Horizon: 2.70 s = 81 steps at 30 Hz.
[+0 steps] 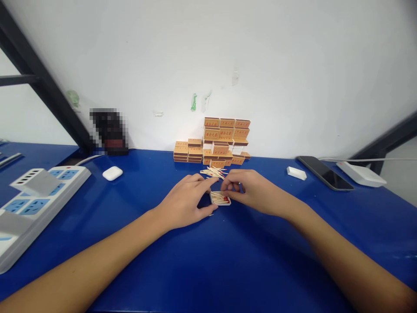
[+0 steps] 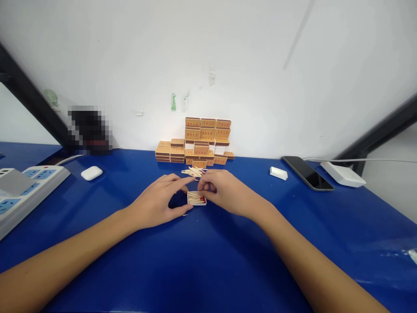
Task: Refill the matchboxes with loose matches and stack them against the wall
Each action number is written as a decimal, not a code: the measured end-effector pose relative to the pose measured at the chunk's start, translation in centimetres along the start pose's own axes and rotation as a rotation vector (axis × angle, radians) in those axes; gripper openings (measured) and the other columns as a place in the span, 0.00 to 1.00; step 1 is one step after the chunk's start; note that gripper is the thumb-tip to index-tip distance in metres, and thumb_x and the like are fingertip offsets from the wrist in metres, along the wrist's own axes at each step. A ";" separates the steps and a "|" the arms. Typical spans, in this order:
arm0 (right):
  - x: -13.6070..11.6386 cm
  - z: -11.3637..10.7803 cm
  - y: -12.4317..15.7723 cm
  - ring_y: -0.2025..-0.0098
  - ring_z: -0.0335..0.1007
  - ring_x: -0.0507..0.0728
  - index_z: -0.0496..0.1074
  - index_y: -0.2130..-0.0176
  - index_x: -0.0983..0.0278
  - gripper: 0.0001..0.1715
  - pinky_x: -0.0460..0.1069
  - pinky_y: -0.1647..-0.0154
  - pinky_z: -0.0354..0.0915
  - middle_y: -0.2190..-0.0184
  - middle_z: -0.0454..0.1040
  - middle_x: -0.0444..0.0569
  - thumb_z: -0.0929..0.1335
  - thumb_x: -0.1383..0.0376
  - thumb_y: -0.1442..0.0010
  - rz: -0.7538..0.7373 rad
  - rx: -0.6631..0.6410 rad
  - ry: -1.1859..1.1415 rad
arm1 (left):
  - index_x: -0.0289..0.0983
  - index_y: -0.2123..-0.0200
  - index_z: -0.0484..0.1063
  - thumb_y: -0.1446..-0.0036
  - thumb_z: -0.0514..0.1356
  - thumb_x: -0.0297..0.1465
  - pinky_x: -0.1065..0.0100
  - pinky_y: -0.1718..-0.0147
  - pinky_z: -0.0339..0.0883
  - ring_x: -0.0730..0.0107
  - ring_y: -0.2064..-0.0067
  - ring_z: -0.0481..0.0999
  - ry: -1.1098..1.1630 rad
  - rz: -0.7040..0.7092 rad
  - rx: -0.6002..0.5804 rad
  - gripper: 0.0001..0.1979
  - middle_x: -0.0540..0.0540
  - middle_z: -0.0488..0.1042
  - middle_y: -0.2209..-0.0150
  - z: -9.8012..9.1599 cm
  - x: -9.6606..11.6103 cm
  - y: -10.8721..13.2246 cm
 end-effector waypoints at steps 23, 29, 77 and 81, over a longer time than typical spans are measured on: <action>-0.7 0.4 0.5 0.65 0.68 0.53 0.76 0.65 0.61 0.05 0.48 0.64 0.63 0.65 0.73 0.46 0.70 0.69 0.35 -0.085 -0.006 0.078 | 0.39 0.35 0.66 0.38 0.68 0.37 0.54 0.49 0.70 0.56 0.51 0.76 -0.012 -0.001 0.011 0.30 0.44 0.79 0.54 -0.2 -0.1 0.0; -0.8 0.3 0.5 0.64 0.69 0.54 0.75 0.63 0.61 0.06 0.49 0.62 0.63 0.66 0.74 0.46 0.69 0.71 0.35 -0.088 0.025 0.093 | 0.41 0.38 0.67 0.39 0.68 0.35 0.55 0.49 0.71 0.56 0.51 0.76 -0.024 0.006 0.005 0.28 0.45 0.79 0.54 -0.3 -0.1 -0.1; -0.8 1.3 0.4 0.62 0.71 0.55 0.72 0.62 0.63 0.07 0.50 0.62 0.68 0.58 0.73 0.50 0.66 0.68 0.29 -0.113 -0.023 0.219 | 0.39 0.38 0.67 0.38 0.68 0.36 0.55 0.49 0.71 0.56 0.50 0.76 -0.051 0.038 0.013 0.28 0.45 0.79 0.55 -0.1 -0.2 -0.1; -0.4 1.2 0.4 0.63 0.71 0.56 0.72 0.61 0.64 0.09 0.51 0.62 0.68 0.59 0.72 0.51 0.64 0.70 0.28 -0.142 -0.016 0.356 | 0.39 0.36 0.66 0.38 0.68 0.36 0.55 0.49 0.71 0.56 0.51 0.76 -0.050 0.023 -0.001 0.29 0.45 0.79 0.55 -0.2 -0.2 -0.1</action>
Point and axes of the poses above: each hand's wrist, its own y-axis away from the middle knuckle, its own z-axis out of the palm, x = y × z, the point moved 2 cm from there along -y, towards the middle knuckle
